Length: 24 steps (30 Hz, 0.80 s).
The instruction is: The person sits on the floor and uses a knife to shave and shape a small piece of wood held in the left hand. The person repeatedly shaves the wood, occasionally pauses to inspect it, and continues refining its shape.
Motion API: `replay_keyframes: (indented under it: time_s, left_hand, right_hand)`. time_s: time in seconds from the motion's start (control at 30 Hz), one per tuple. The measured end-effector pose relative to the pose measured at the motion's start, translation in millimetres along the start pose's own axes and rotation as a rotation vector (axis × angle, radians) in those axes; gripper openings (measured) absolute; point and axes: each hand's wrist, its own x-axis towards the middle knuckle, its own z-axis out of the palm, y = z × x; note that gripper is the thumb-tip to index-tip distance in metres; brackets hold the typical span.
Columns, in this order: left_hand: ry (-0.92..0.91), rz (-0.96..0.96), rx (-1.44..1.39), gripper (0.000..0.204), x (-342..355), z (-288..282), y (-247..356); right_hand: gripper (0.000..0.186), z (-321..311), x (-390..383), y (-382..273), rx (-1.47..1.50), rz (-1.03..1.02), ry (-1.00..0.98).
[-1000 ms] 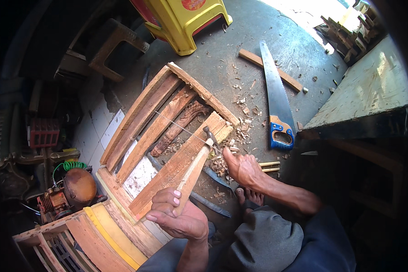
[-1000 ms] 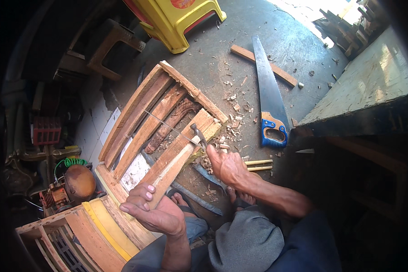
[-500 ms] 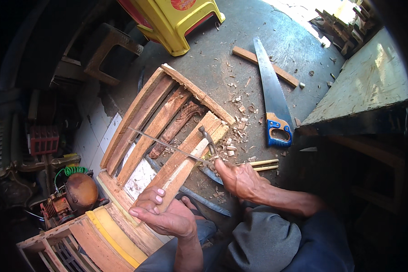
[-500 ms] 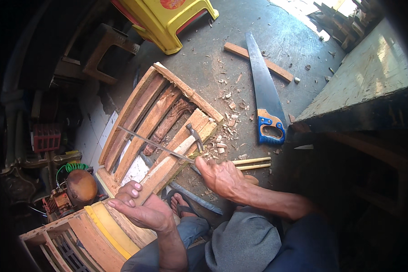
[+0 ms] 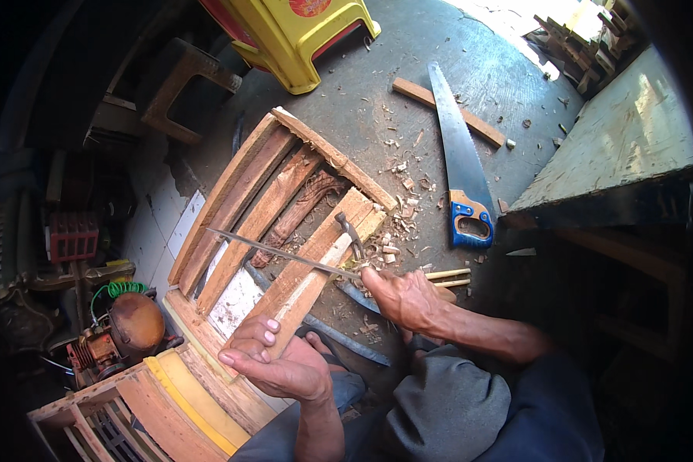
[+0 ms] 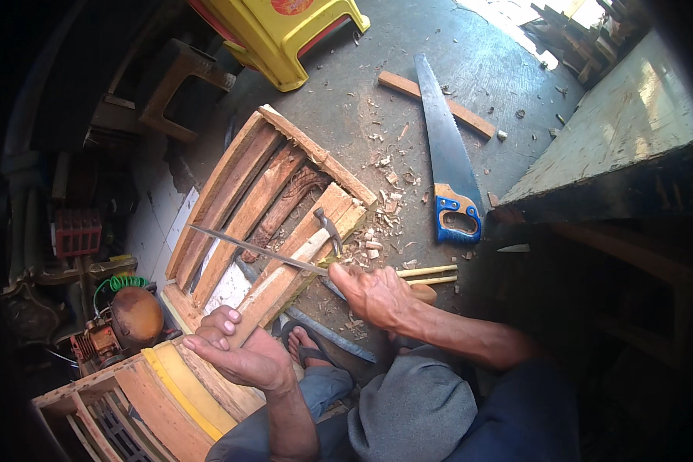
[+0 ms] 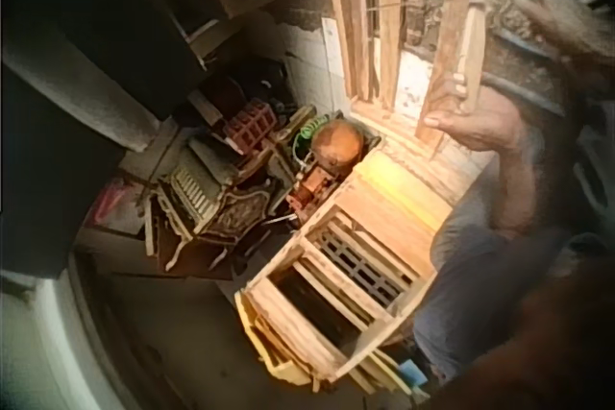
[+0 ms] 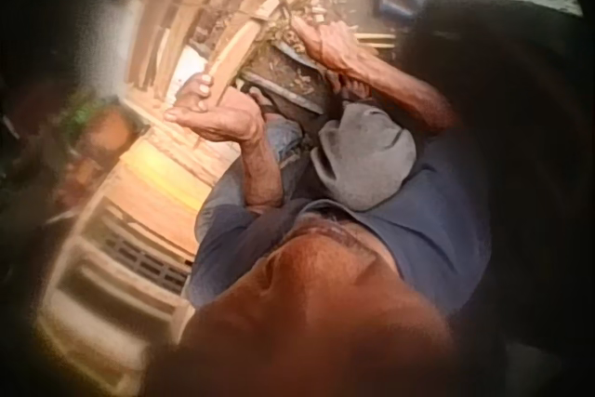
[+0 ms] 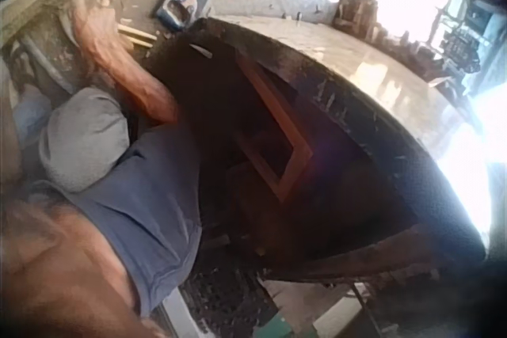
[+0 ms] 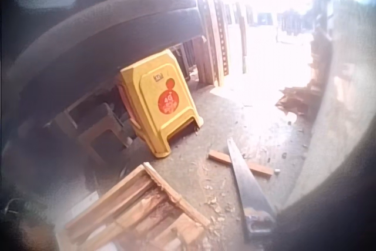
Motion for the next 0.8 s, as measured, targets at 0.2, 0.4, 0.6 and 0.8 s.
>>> replay_keyframes:
  time_s: [0.2,0.4,0.6,0.8]
  left_hand:
    - [0.024,-0.002,-0.014,0.043,-4,4,1]
    - [-0.023,0.014,0.019,0.043,-7,5,5]
    - [-0.032,-0.011,0.032,0.043,-5,1,8]
    - [-0.026,0.016,-0.017,0.044,-4,8,2]
  right_hand:
    - [0.021,-2,-3,0,0.007,-0.045,0.047]
    - [0.018,-5,3,9,0.010,-0.006,0.023]
    - [0.017,3,8,10,0.002,0.097,-0.062]
    - [0.017,10,19,30,-0.016,0.087,0.088]
